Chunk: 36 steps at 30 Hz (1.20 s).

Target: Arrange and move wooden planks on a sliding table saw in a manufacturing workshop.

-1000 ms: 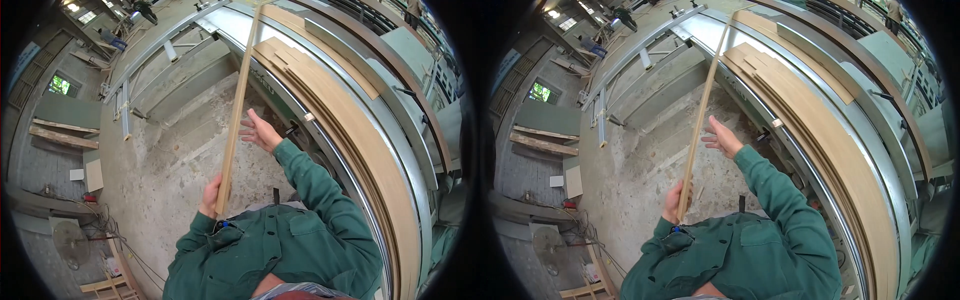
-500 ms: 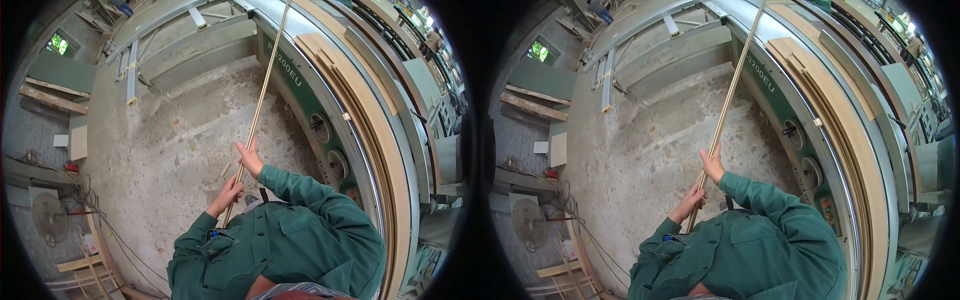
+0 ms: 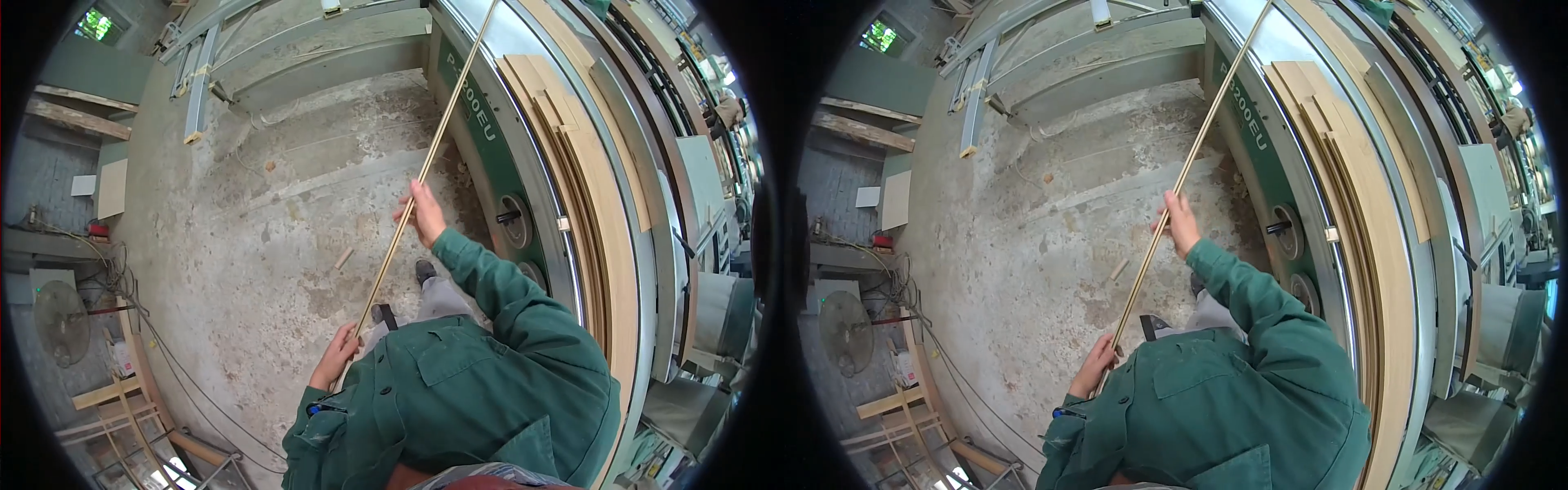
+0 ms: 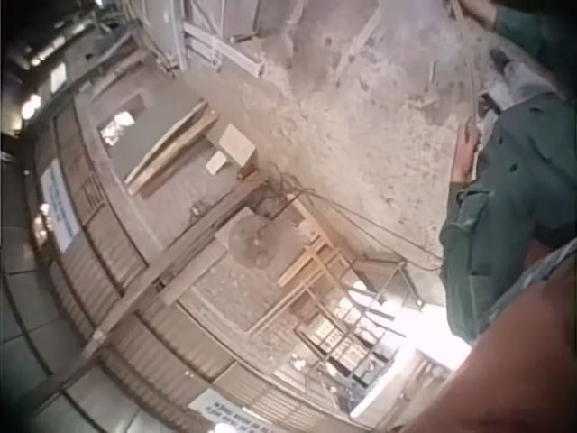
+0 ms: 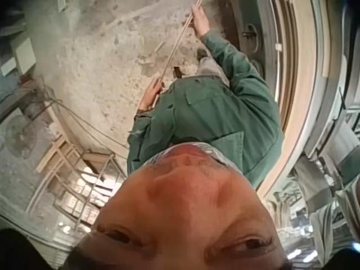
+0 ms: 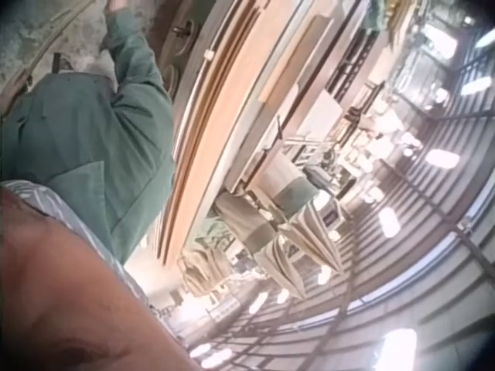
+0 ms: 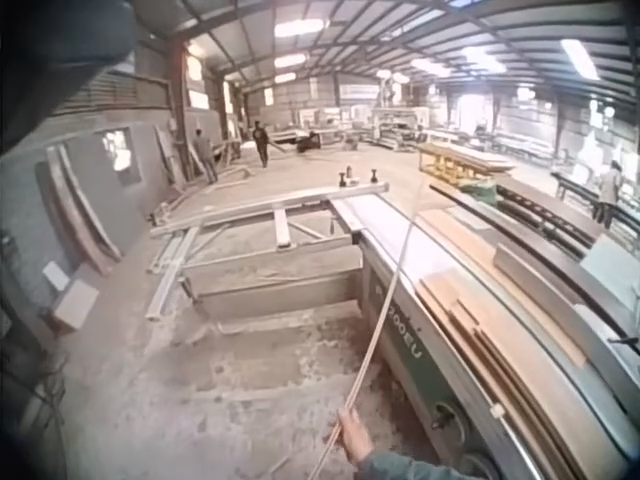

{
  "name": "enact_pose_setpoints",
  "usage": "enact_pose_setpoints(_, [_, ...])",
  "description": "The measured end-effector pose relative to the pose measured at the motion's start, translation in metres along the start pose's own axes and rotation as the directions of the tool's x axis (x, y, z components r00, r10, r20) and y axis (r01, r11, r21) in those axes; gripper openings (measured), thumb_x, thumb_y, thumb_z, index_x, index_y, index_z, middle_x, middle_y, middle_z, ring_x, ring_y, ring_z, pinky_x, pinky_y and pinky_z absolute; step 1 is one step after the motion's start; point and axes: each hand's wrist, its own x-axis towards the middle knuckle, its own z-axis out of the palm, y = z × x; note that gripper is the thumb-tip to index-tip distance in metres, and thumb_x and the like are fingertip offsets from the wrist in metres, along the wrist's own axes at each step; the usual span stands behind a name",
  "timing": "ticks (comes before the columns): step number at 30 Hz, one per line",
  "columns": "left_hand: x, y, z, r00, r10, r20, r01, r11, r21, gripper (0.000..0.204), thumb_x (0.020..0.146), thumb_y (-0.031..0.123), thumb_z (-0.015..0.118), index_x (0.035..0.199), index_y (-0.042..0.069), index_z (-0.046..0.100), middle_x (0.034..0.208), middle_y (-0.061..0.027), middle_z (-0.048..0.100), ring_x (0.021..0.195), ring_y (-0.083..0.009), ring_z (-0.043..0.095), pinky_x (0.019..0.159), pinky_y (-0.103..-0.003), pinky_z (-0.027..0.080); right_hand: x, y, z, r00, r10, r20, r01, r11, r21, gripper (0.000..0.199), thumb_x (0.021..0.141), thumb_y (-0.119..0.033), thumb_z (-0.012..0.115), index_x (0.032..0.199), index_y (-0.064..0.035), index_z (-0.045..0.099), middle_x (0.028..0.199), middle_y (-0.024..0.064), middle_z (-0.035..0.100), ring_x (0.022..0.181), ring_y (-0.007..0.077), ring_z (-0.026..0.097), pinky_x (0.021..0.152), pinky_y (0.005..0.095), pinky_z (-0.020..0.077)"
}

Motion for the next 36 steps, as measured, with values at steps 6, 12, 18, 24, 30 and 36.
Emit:
enact_pose_setpoints(6, [0.061, 0.038, 0.033, 1.0, 0.002, 0.006, -0.002, 0.999, -0.034, 0.049, 0.099, 0.028, 0.048, 0.141, 0.006, 0.037, 0.094, -0.0024, 0.058, 0.075, -0.0089, 0.052, 0.065, -0.023, 0.043, -0.066, 0.037, -0.001, 0.971, 0.208, 0.119, -0.217, 0.974, 0.063, 0.051, 0.096, -0.039, 0.055, 0.133, -0.0123, 0.031, 0.109, 0.0124, 0.055, 0.093, 0.0277, 0.066, 0.081, 0.0432, 0.0531])
enact_pose_setpoints(12, [0.038, 0.018, 0.045, 0.999, 0.008, -0.033, -0.009, 1.0, -0.027, 0.053, 0.094, 0.023, 0.057, 0.14, 0.004, 0.038, 0.088, 0.0009, 0.053, 0.075, -0.0081, 0.048, 0.067, -0.023, 0.041, -0.084, 0.023, -0.02, 0.923, 0.275, 0.27, -0.291, 0.956, 0.023, 0.065, 0.091, -0.03, 0.065, 0.137, -0.0038, 0.027, 0.124, 0.0191, 0.053, 0.105, 0.0286, 0.063, 0.089, 0.0422, 0.0521])
enact_pose_setpoints(18, [-0.001, -0.022, 0.046, 0.991, 0.054, -0.121, -0.075, 0.982, -0.173, 0.057, 0.093, 0.026, 0.06, 0.14, 0.003, 0.039, 0.107, -0.0032, 0.056, 0.095, -0.0113, 0.051, 0.082, -0.026, 0.043, 0.001, -0.014, -0.054, 0.956, 0.122, 0.267, -0.103, 0.991, -0.086, 0.027, 0.094, -0.035, 0.055, 0.104, -0.0102, 0.057, 0.106, 0.0097, 0.064, 0.094, 0.0257, 0.066, 0.079, 0.0407, 0.0528])
enact_pose_setpoints(24, [-0.023, -0.003, 0.05, 0.99, 0.111, -0.082, -0.094, 0.977, 0.19, 0.065, 0.089, 0.044, 0.064, 0.134, 0.002, 0.044, 0.119, -0.0116, 0.055, 0.114, -0.0213, 0.052, 0.093, -0.035, 0.042, 0.074, -0.04, -0.072, 0.972, 0.211, 0.1, -0.215, 0.976, 0.028, 0.036, 0.091, -0.043, 0.054, 0.1, -0.0076, 0.05, 0.096, 0.0085, 0.055, 0.083, 0.025, 0.058, 0.075, 0.0405, 0.053])
enact_pose_setpoints(30, [-0.006, -0.001, 0.058, 0.907, 0.175, -0.383, 0.077, 0.826, 0.558, 0.06, 0.084, 0.023, 0.059, 0.14, 0.015, 0.039, 0.127, -0.0162, 0.051, 0.116, -0.0374, 0.052, 0.092, -0.045, 0.044, 0.009, 0.06, -0.053, 0.783, 0.283, 0.554, 0.052, 0.857, -0.512, 0.032, 0.097, -0.035, 0.049, 0.106, -0.0052, 0.055, 0.098, 0.0083, 0.063, 0.094, 0.0283, 0.062, 0.088, 0.0423, 0.0501])
enact_pose_setpoints(36, [-0.097, -0.091, 0.013, 0.893, 0.125, -0.432, 0.122, 0.857, 0.5, 0.058, 0.077, 0.011, 0.055, 0.135, 0.021, 0.051, 0.107, -0.0154, 0.062, 0.099, -0.0362, 0.059, 0.08, -0.045, 0.048, -0.103, -0.005, 0.077, 0.392, 0.567, 0.725, 0.676, 0.357, -0.645, 0.015, 0.092, -0.013, 0.061, 0.096, 0.0004, 0.064, 0.095, 0.0119, 0.066, 0.083, 0.0241, 0.063, 0.074, 0.0391, 0.0489])
